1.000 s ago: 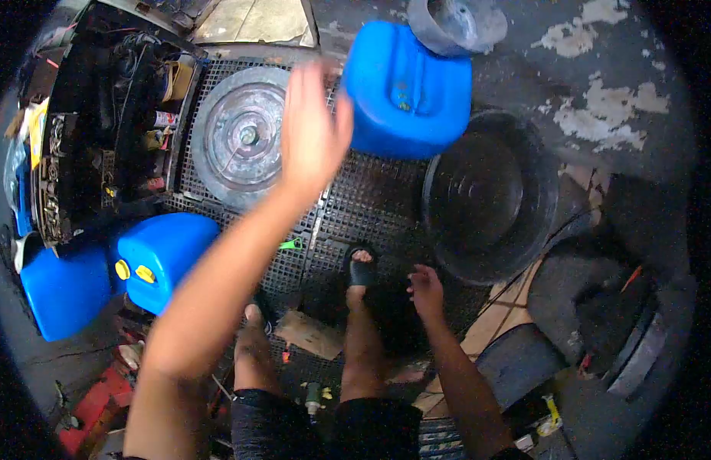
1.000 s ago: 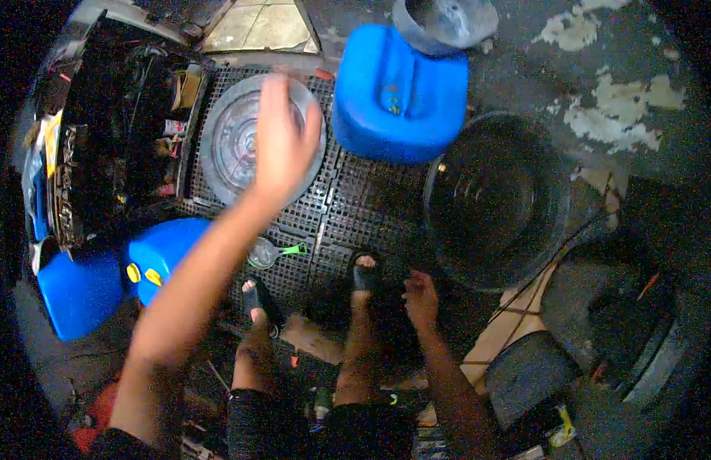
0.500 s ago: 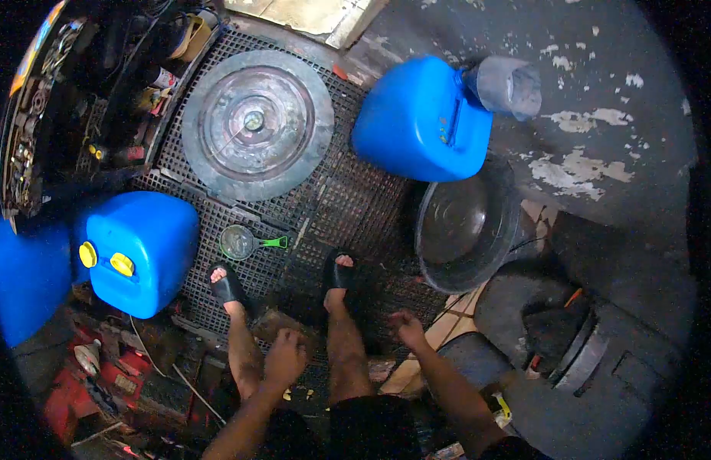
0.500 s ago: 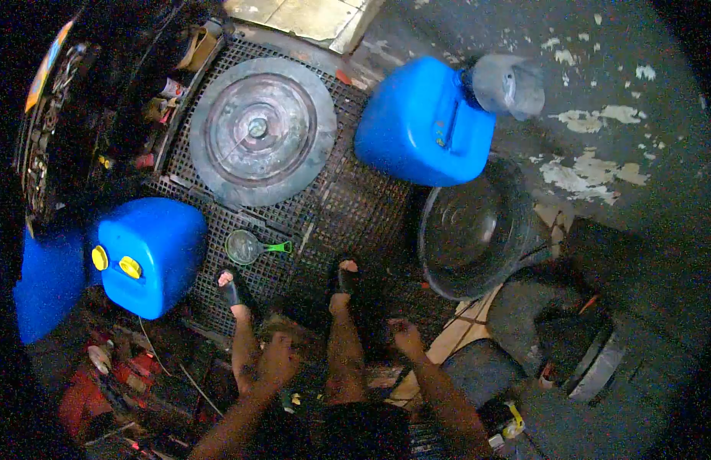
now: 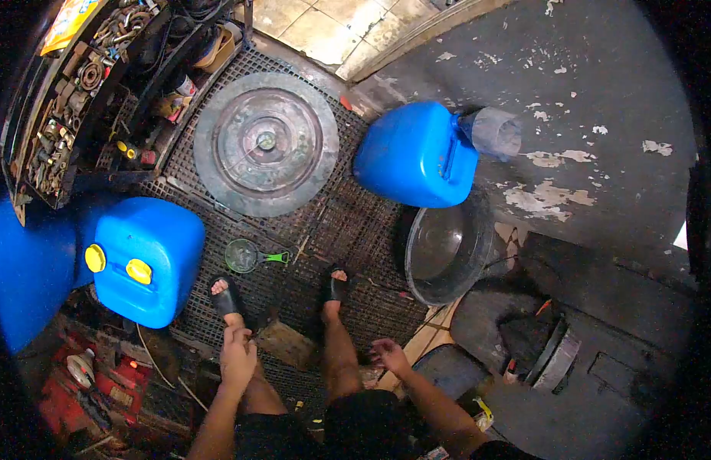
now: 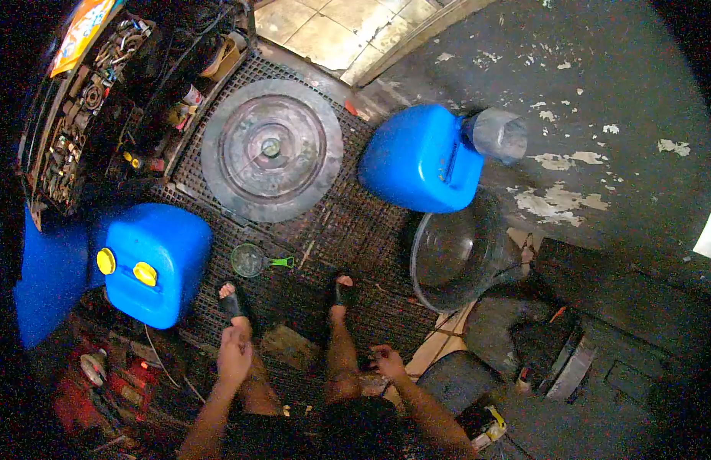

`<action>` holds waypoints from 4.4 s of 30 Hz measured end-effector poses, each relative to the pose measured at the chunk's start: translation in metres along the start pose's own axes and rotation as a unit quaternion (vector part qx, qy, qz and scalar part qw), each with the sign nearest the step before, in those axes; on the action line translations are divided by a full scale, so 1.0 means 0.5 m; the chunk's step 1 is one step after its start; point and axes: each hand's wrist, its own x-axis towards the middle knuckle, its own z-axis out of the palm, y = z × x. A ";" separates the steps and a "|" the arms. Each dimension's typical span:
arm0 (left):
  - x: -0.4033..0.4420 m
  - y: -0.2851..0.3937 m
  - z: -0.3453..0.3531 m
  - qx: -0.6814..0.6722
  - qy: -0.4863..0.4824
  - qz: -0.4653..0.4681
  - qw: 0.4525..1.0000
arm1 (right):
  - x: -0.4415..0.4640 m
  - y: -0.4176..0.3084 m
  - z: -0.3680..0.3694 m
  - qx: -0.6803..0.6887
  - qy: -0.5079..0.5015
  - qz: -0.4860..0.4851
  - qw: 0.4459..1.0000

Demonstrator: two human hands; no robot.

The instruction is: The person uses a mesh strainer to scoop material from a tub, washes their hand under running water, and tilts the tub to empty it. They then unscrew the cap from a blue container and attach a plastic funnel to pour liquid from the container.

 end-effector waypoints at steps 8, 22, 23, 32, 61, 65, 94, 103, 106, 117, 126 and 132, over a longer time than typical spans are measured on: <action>-0.018 -0.076 -0.009 0.002 0.002 -0.066 0.998 | -0.032 -0.101 0.133 -0.145 -0.008 0.001 0.989; 0.366 0.532 0.258 -0.188 0.063 0.223 0.954 | 0.203 -0.820 -0.394 0.085 0.246 -0.346 0.901; 0.398 0.609 0.296 -0.210 0.066 0.250 0.943 | 0.220 -0.868 -0.392 0.141 0.270 -0.330 0.893; 0.656 1.001 0.570 -0.081 0.099 0.239 0.963 | 0.275 -1.033 -0.520 0.115 0.349 -0.429 0.825; 0.653 0.896 0.576 -0.128 0.027 0.306 0.943 | 0.218 -1.051 -0.605 0.011 0.331 -0.389 0.860; 0.644 0.890 0.567 -0.131 0.024 0.300 0.945 | 0.212 -1.107 -0.598 -0.036 0.350 -0.405 0.844; 0.634 0.856 0.561 -0.151 -0.004 0.303 0.941 | 0.177 -1.155 -0.646 -0.518 0.413 -0.432 0.611; 0.637 0.860 0.550 -0.134 -0.027 0.297 0.945 | 0.191 -1.224 -0.636 -0.601 0.400 -0.411 0.557; 0.638 0.860 0.550 -0.136 -0.039 0.293 0.946 | 0.197 -1.215 -0.663 -0.592 0.388 -0.431 0.559; 0.663 0.888 0.571 -0.135 0.010 0.319 0.938 | 0.240 -1.146 -0.784 -0.309 0.340 -0.303 0.835; 0.672 0.910 0.576 -0.102 0.012 0.306 0.946 | 0.207 -1.054 -0.716 -0.093 0.205 -0.224 0.948; 0.674 0.914 0.574 -0.099 0.011 0.307 0.947 | 0.200 -0.987 -0.618 0.096 0.142 -0.182 0.968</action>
